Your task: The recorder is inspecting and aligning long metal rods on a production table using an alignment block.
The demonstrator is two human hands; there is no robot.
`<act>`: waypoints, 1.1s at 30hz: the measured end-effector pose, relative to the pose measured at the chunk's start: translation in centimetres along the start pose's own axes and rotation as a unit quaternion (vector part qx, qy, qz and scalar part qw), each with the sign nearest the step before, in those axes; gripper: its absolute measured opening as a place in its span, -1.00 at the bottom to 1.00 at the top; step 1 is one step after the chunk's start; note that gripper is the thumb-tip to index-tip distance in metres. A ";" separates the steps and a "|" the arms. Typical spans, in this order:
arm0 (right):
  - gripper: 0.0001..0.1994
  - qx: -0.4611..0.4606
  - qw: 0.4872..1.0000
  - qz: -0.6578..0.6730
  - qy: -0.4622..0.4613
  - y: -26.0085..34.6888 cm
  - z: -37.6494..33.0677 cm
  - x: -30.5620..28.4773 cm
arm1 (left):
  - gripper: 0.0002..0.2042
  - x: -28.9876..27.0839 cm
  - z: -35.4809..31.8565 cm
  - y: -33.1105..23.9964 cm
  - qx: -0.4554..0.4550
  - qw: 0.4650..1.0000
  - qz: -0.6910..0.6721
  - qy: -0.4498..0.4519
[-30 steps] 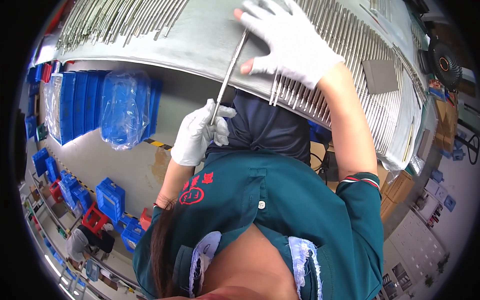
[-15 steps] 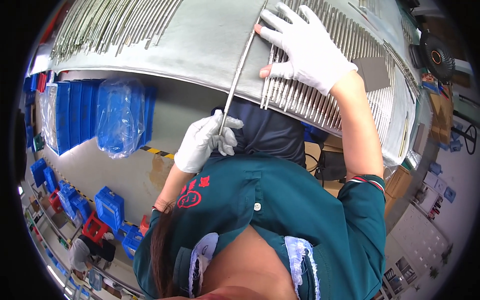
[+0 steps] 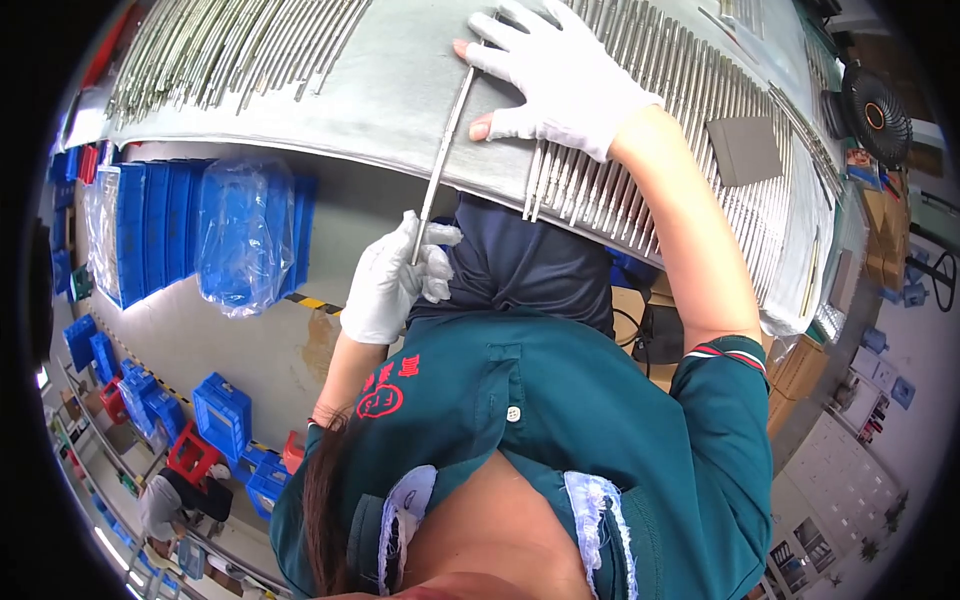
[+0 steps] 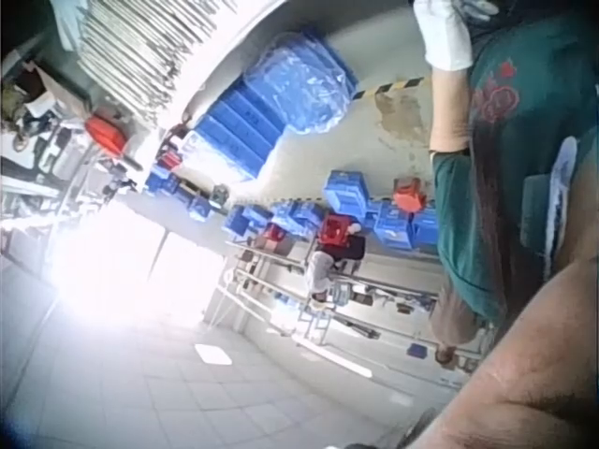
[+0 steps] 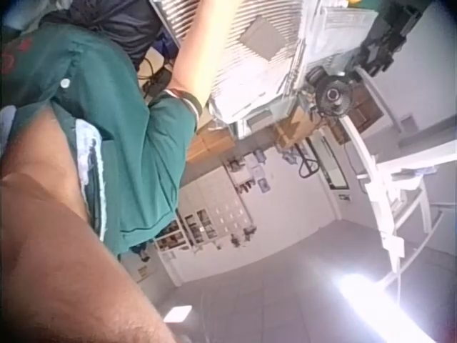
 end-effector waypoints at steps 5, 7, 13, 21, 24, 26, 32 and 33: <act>-0.07 0.017 0.999 0.002 0.031 0.0 -1.6 -0.9 | -0.44 0.5 0.0 0.1 -0.015 0.999 0.044 0.019; -0.06 0.022 0.999 0.002 0.042 0.1 -2.4 -1.0 | -0.44 0.8 -0.1 0.1 -0.018 0.997 0.070 0.019; -0.03 0.031 0.999 -0.008 0.039 0.2 -3.1 -0.9 | -0.44 0.9 0.1 0.2 -0.025 0.995 0.087 0.039; 0.02 -0.005 1.000 0.016 -0.010 -0.1 -0.3 -0.3 | -0.43 0.0 -0.1 -0.1 0.019 0.998 0.053 -0.007; 0.04 0.032 0.994 0.073 -0.070 -1.1 -0.6 -0.4 | -0.44 -0.2 -0.3 -0.2 0.022 0.999 0.022 -0.019; -0.02 0.024 0.997 0.055 -0.056 -0.6 -1.1 -0.4 | -0.43 -0.7 -0.3 -0.2 0.018 0.999 0.030 -0.018; 0.01 -0.104 0.985 0.134 -0.035 5.0 -1.1 -0.8 | -0.44 -0.5 -0.1 -0.5 0.020 0.999 0.045 -0.011; -0.02 -0.107 0.984 0.141 -0.020 5.8 -0.9 -1.2 | -0.44 -0.4 -0.1 -0.6 0.022 0.999 0.043 -0.007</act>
Point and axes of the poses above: each hand's wrist, its own z-axis towards the middle knuckle, its own x-axis out of the palm, y = z × x, the point moved 1 cm from there along z, towards the middle knuckle, and after that the axes turned 14 degrees about -x, right-handed, at the moved point
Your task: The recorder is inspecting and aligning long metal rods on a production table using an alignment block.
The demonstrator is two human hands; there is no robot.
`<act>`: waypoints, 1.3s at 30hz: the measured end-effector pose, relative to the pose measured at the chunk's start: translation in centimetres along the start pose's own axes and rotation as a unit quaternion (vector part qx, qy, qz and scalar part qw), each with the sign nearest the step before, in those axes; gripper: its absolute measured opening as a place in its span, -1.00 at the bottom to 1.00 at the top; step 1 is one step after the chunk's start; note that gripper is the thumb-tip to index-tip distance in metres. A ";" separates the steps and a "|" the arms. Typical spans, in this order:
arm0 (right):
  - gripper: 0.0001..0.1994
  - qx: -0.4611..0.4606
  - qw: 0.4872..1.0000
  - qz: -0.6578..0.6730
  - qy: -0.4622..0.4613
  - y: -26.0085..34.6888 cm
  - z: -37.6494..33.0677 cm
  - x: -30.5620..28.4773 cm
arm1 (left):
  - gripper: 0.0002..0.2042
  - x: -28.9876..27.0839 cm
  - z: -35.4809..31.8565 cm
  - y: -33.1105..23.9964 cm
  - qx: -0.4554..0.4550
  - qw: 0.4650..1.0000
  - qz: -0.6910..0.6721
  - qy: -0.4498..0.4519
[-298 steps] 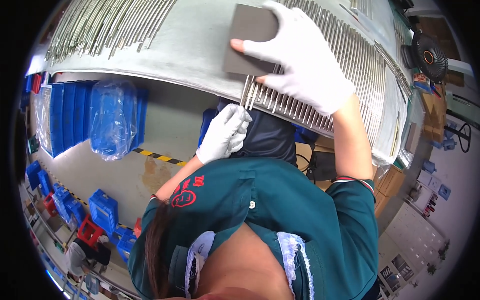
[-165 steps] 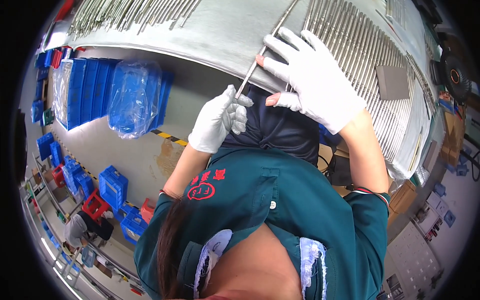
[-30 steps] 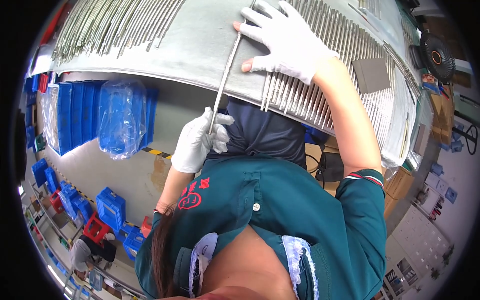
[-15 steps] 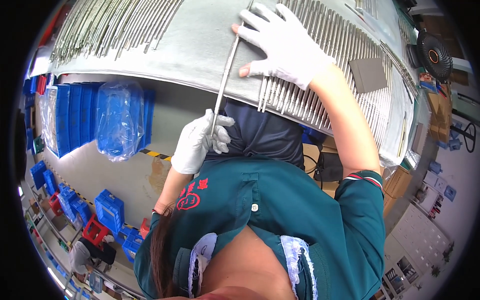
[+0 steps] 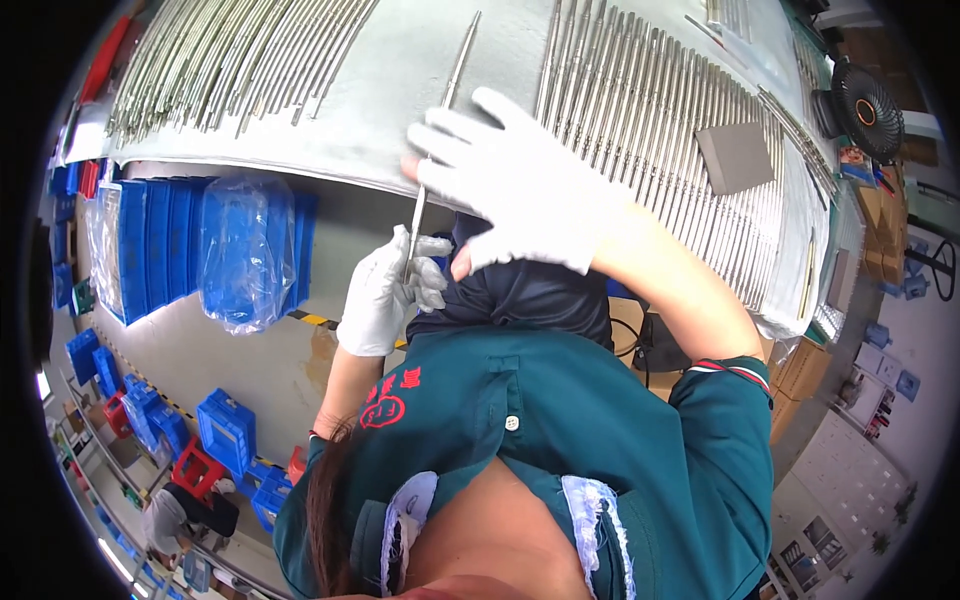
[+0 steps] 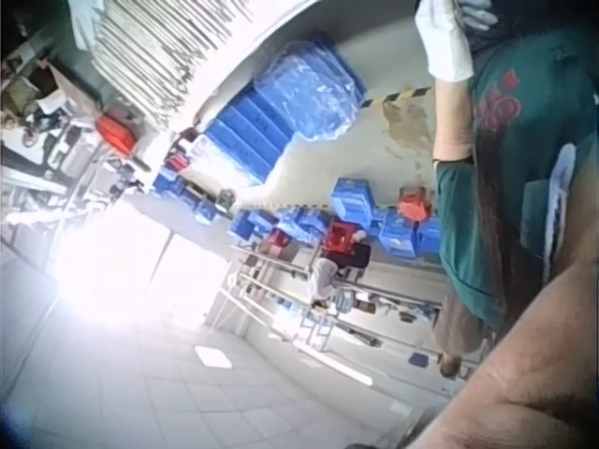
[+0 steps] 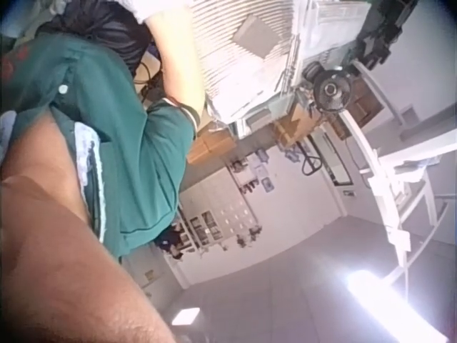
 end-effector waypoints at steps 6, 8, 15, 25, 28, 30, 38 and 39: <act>-0.07 0.033 0.998 -0.019 0.056 1.3 -0.9 -0.8 | -0.45 0.2 0.3 0.0 -0.025 0.999 0.021 0.005; -0.09 0.043 0.998 -0.011 0.054 1.6 -1.8 -1.0 | -0.45 0.7 0.1 0.2 -0.026 0.999 0.026 0.006; -0.16 0.049 0.997 -0.020 0.049 2.0 -2.1 -1.1 | -0.45 0.8 0.3 0.6 -0.032 0.999 0.018 0.021; -0.53 -0.023 0.999 -0.017 -0.030 3.0 0.9 -1.4 | -0.50 0.0 0.4 0.4 0.009 1.000 0.003 0.009; -0.52 -0.007 1.000 -0.016 -0.003 3.5 0.0 -0.8 | -0.56 -0.1 1.0 0.7 -0.003 0.998 0.066 -0.005; -0.52 0.020 0.999 -0.022 0.022 3.8 -0.8 -0.6 | -0.67 0.2 0.9 0.6 -0.003 0.998 0.062 -0.001; -0.51 0.056 0.997 0.043 0.010 6.3 -3.8 -1.6 | -0.68 1.1 0.6 0.3 0.022 0.996 0.082 -0.009; -0.51 0.061 0.984 0.157 -0.056 6.7 -4.6 -1.3 | -0.61 0.8 0.5 0.4 0.031 0.995 0.092 0.025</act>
Point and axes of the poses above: each hand's wrist, its own z-axis towards the middle knuckle, its own x-axis out of the palm, y = z × x, the point moved 1 cm from there along z, towards the middle knuckle, and after that the axes turned 14 degrees about -x, right-handed, at the moved point
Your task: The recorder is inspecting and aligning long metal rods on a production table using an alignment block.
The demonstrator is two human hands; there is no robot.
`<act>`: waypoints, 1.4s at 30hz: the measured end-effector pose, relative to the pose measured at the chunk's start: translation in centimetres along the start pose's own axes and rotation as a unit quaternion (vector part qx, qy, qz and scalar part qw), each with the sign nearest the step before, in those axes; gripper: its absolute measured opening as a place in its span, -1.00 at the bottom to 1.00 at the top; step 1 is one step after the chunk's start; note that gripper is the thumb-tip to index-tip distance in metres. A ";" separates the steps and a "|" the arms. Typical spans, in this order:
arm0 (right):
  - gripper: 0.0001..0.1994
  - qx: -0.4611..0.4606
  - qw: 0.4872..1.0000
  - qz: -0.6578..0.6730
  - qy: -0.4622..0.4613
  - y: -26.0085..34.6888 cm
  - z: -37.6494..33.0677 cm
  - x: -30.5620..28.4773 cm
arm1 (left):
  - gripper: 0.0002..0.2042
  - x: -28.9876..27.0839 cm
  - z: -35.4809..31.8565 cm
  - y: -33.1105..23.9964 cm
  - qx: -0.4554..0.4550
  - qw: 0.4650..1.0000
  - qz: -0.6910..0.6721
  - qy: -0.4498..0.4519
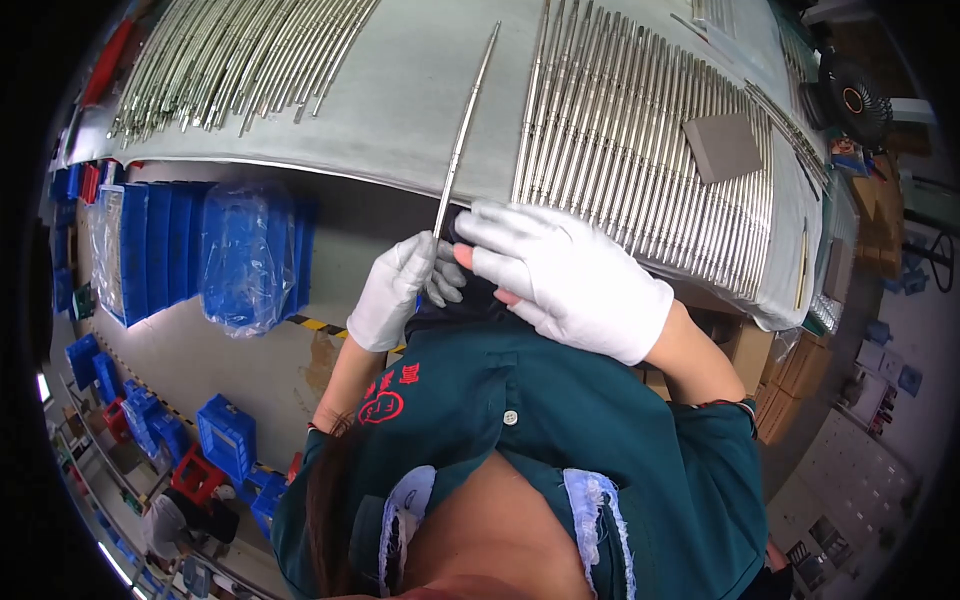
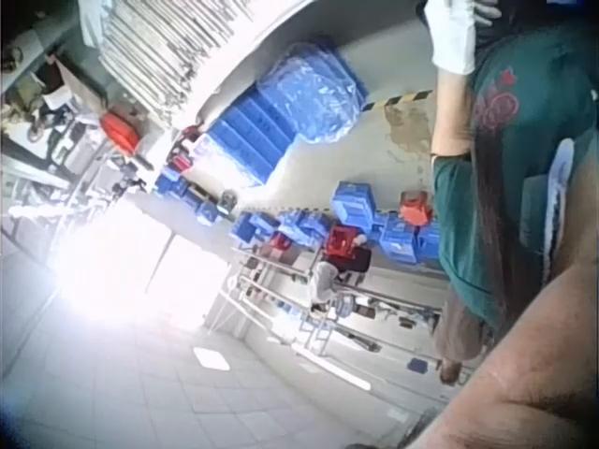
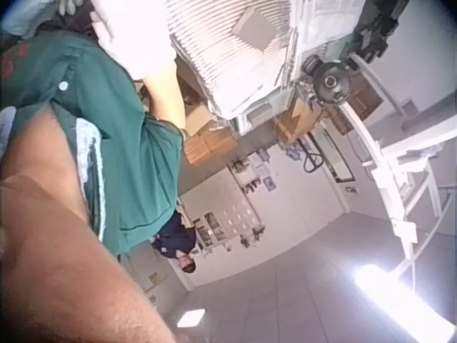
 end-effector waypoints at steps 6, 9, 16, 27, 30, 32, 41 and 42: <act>-0.74 0.193 0.850 0.485 -0.068 -1.1 -3.2 5.3 | -0.51 -0.3 -0.5 0.3 -0.043 0.998 -0.031 0.031; -0.69 0.322 0.692 0.607 -0.221 -1.9 -2.2 8.7 | -0.53 -0.1 -0.5 0.2 -0.061 0.996 -0.038 0.048; -0.64 0.282 0.529 0.749 -0.283 -2.4 2.0 8.8 | -0.62 0.6 -1.1 0.9 -0.084 0.995 -0.016 0.048; -0.64 0.310 0.532 0.736 -0.283 -2.1 2.0 8.7 | -0.66 0.5 -1.1 0.9 -0.097 0.993 -0.028 0.061; -0.64 0.301 0.522 0.740 -0.300 -2.3 1.8 9.2 | -0.67 0.6 -1.0 0.9 -0.107 0.993 -0.023 0.052; -0.64 0.292 0.520 0.746 -0.298 -2.4 1.8 9.2 | -0.68 0.6 -1.1 0.8 -0.102 0.993 -0.011 0.053; -0.64 0.293 0.547 0.742 -0.254 -2.6 1.6 9.3 | -0.72 1.0 -1.2 0.5 -0.098 0.994 0.014 0.049; -0.63 0.286 0.545 0.744 -0.260 -2.5 1.6 9.2 | -0.72 1.0 -1.2 0.6 -0.098 0.994 0.015 0.049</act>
Point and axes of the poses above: each hand's wrist, its own z-axis towards the middle knuckle, its own x-axis out of the palm, y = z × x, the point moved 1 cm from there along z, towards the middle knuckle, and after that the axes turned 14 degrees about -x, right-handed, at the moved point
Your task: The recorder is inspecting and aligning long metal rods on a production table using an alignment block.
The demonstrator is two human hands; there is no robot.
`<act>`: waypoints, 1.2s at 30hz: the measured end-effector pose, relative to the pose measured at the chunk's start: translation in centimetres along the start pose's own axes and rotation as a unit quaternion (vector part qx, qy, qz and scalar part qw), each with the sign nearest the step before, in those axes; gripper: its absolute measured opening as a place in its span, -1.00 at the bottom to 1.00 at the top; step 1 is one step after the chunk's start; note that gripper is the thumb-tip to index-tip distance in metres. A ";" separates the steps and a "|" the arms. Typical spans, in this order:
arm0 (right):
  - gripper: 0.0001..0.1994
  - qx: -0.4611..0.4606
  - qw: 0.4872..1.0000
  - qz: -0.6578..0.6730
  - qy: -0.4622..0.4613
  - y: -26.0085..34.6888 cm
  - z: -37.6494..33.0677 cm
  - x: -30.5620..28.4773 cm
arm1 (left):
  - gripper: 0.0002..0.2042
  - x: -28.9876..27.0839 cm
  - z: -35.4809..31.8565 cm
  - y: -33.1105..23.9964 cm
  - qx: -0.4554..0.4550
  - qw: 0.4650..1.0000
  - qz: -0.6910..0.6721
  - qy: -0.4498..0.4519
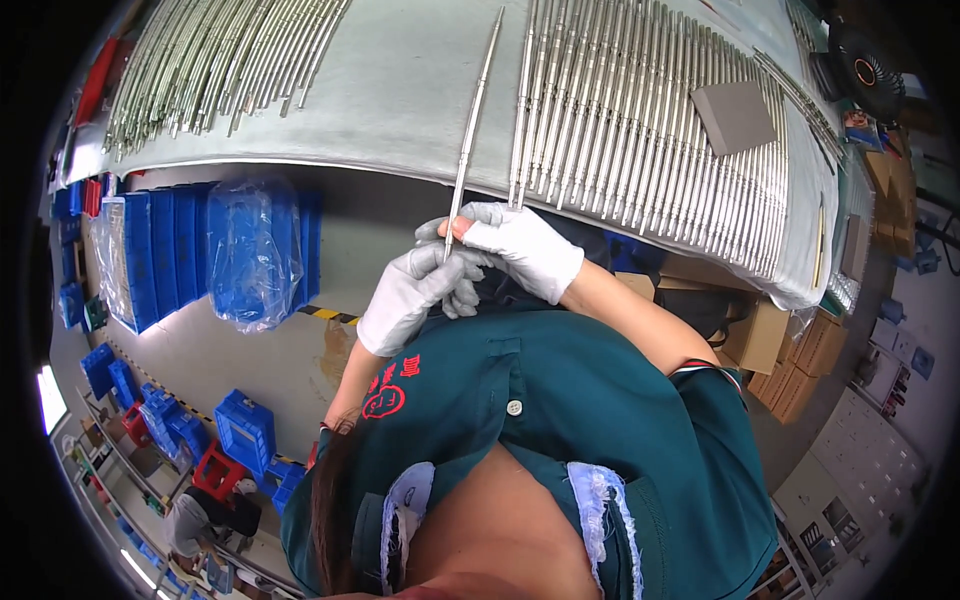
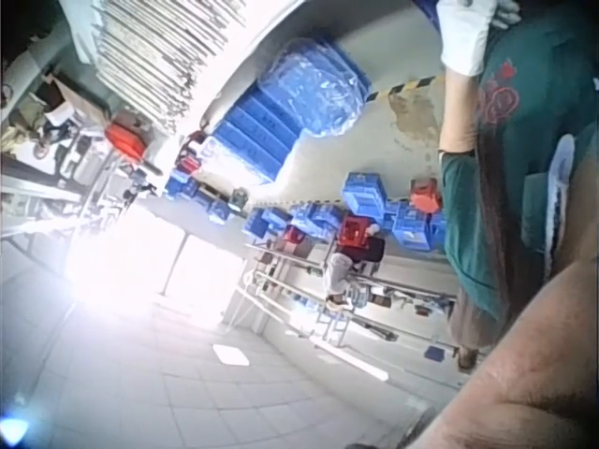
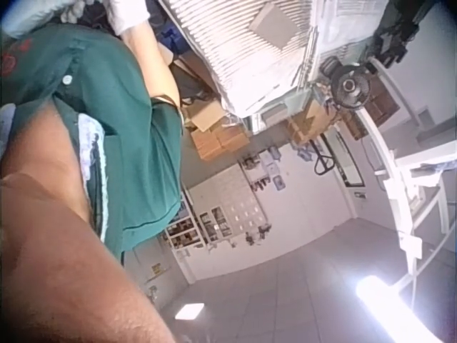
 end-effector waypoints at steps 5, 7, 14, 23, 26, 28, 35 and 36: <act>-0.61 0.004 1.000 0.014 -0.007 0.2 -0.3 0.6 | -0.73 0.0 -0.1 -0.1 0.004 1.000 -0.001 0.001; -0.59 -0.015 1.000 0.013 -0.021 0.2 -0.4 0.7 | -0.73 0.1 -0.1 -0.2 0.004 1.000 0.005 -0.003; -0.65 0.003 1.000 -0.005 0.015 -0.1 0.0 -0.2 | -0.74 0.1 -0.1 -0.3 0.000 1.000 0.014 0.002; -0.65 -0.008 1.000 0.005 0.002 0.0 0.0 0.0 | -0.73 0.3 -0.2 -0.4 -0.002 1.000 0.024 0.005; -0.64 -0.007 1.000 0.008 0.019 -0.1 0.0 -0.3 | -0.68 0.2 -0.2 -0.2 0.019 1.000 0.022 0.008; -0.62 0.004 1.000 0.008 0.015 0.2 -0.1 -0.1 | -0.64 0.2 -0.3 -0.1 0.039 0.999 0.013 0.012; -0.53 -0.037 0.999 0.020 0.027 -0.6 -0.1 -0.6 | -0.52 0.1 -0.2 -0.1 0.026 0.999 -0.024 0.013; -0.52 -0.006 1.000 0.019 0.024 -0.3 -0.1 -0.5 | -0.53 0.1 -0.2 -0.1 0.024 1.000 -0.017 0.012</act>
Point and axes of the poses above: each hand's wrist, its own z-axis towards the middle knuckle, its own x-axis out of the palm, y = z × x, the point moved 1 cm from there along z, towards the middle knuckle, and after that the axes turned 14 degrees about -x, right-handed, at the moved point
